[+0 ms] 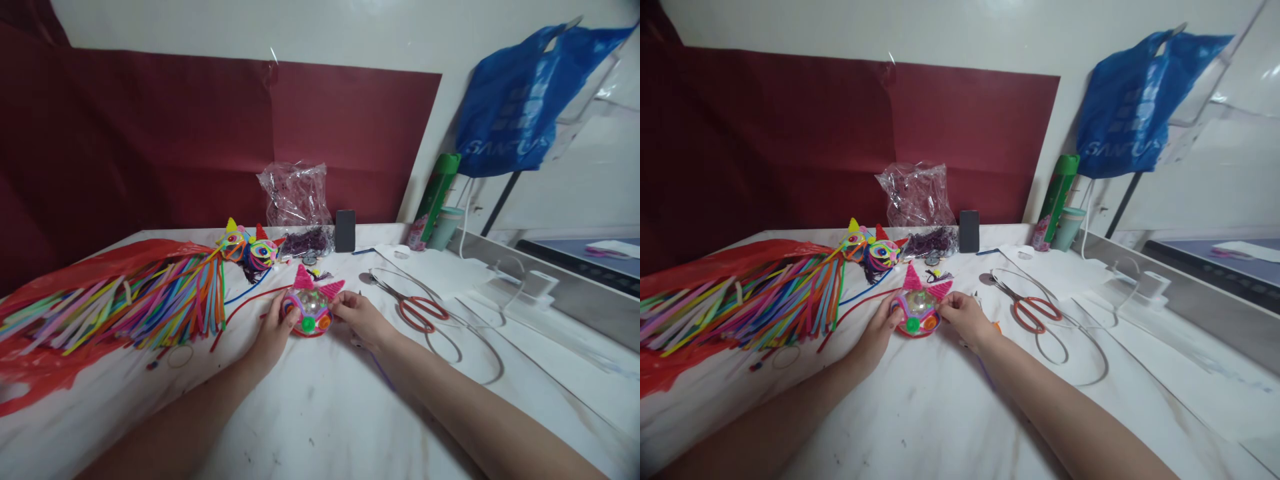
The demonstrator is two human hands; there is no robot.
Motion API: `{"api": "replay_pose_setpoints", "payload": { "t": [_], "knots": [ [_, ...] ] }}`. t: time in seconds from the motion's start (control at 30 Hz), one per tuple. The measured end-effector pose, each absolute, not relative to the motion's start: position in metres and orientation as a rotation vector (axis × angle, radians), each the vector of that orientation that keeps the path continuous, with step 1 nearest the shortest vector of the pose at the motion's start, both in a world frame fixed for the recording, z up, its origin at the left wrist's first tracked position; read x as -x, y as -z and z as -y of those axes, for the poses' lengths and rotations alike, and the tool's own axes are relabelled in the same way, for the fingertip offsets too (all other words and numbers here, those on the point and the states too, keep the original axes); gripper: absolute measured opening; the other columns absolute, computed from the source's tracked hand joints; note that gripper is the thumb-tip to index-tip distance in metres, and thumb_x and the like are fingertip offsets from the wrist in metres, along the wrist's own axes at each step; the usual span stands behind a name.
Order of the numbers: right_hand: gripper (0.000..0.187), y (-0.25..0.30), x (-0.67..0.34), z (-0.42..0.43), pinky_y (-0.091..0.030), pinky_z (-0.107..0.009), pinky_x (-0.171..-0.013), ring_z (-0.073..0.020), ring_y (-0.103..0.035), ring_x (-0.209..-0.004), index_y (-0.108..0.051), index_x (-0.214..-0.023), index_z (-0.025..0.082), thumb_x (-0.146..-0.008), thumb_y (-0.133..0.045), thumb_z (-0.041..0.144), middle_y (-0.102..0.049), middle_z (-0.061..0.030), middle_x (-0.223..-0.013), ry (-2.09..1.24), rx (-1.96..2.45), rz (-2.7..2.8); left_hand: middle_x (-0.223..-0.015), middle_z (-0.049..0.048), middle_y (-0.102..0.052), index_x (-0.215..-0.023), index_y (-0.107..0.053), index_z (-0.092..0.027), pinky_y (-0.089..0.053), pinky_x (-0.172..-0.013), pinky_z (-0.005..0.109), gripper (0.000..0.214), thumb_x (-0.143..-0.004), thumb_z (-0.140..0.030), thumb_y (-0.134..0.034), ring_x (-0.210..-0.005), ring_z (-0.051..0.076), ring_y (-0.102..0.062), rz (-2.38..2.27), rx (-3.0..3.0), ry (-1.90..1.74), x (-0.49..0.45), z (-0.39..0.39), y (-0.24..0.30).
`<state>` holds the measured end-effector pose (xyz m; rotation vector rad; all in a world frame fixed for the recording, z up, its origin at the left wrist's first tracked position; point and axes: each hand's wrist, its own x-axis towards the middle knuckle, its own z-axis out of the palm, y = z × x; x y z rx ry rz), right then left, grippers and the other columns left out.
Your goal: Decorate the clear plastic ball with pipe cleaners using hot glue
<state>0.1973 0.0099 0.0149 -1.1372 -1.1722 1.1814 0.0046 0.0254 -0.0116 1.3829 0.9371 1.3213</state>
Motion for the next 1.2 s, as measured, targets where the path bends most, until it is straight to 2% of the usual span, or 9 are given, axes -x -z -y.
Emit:
{"api": "replay_pose_setpoints", "payload": {
  "t": [0.13, 0.37, 0.57, 0.77, 0.97, 1.07, 1.2],
  "knots": [
    [0.025, -0.016, -0.194, -0.007, -0.037, -0.023, -0.053, -0.0097, -0.046, -0.052, -0.051, -0.062, 0.020, -0.059, -0.073, 0.033, -0.053, 0.0052, -0.055, -1.184, 1.120, 1.189, -0.133, 0.0106, -0.054, -0.134, -0.040, -0.023, -0.040, -0.103, 0.041, 0.076, -0.067, -0.029, -0.075, -0.121, 0.027, -0.053, -0.888, -1.333, -1.305, -0.007, -0.023, 0.013],
    [0.025, -0.019, -0.194, -0.005, -0.034, -0.023, -0.053, -0.0091, -0.044, -0.052, -0.050, -0.061, 0.020, -0.059, -0.072, 0.032, -0.052, 0.0060, -0.054, -1.167, 1.128, 1.187, -0.130, 0.0109, -0.056, -0.136, -0.037, -0.024, -0.044, -0.100, 0.042, 0.093, -0.054, -0.021, -0.083, -0.117, 0.028, -0.056, -0.820, -1.251, -1.245, -0.012, -0.020, 0.008],
    [0.027, -0.018, -0.194, -0.006, -0.035, -0.023, -0.052, -0.0093, -0.044, -0.051, -0.050, -0.061, 0.021, -0.059, -0.072, 0.036, -0.052, 0.0054, -0.054, -1.178, 1.137, 1.178, -0.132, 0.0100, -0.055, -0.137, -0.037, -0.026, -0.045, -0.099, 0.041, 0.098, -0.052, -0.019, -0.084, -0.117, 0.028, -0.056, -0.867, -1.248, -1.241, -0.012, -0.018, 0.005],
    [0.029, -0.015, -0.195, -0.008, -0.035, -0.023, -0.051, -0.0093, -0.045, -0.050, -0.050, -0.062, 0.020, -0.060, -0.073, 0.039, -0.053, 0.0047, -0.054, -1.187, 1.146, 1.178, -0.131, 0.0096, -0.056, -0.134, -0.041, -0.025, -0.044, -0.100, 0.041, 0.087, -0.057, -0.023, -0.082, -0.119, 0.028, -0.054, -0.853, -1.237, -1.244, -0.009, -0.021, 0.006],
    [0.029, -0.014, -0.194, -0.007, -0.038, -0.024, -0.053, -0.0105, -0.048, -0.052, -0.051, -0.065, 0.020, -0.060, -0.071, 0.041, -0.056, 0.0033, -0.056, -1.178, 1.163, 1.218, -0.133, 0.0095, -0.052, -0.134, -0.042, -0.025, -0.042, -0.102, 0.041, 0.091, -0.053, -0.016, -0.081, -0.121, 0.029, -0.052, -0.939, -1.248, -1.270, -0.012, -0.012, -0.005],
    [0.027, -0.014, -0.195, -0.008, -0.038, -0.024, -0.053, -0.0107, -0.048, -0.053, -0.052, -0.064, 0.020, -0.061, -0.070, 0.039, -0.056, 0.0032, -0.056, -1.112, 1.191, 1.251, -0.134, 0.0104, -0.049, -0.134, -0.041, -0.025, -0.041, -0.102, 0.042, 0.091, -0.053, -0.014, -0.081, -0.121, 0.029, -0.051, -0.977, -1.257, -1.274, -0.015, -0.009, -0.008],
    [0.026, -0.023, -0.206, -0.009, -0.032, -0.023, -0.048, -0.0100, -0.042, -0.049, -0.052, -0.065, 0.020, -0.065, -0.070, 0.039, -0.052, 0.0046, -0.054, -0.925, 1.251, 1.258, -0.134, 0.0096, -0.049, -0.134, -0.041, -0.026, -0.041, -0.102, 0.042, 0.089, -0.055, -0.014, -0.079, -0.120, 0.028, -0.052, -0.982, -1.264, -1.301, -0.015, -0.010, -0.006]
  ]
}}
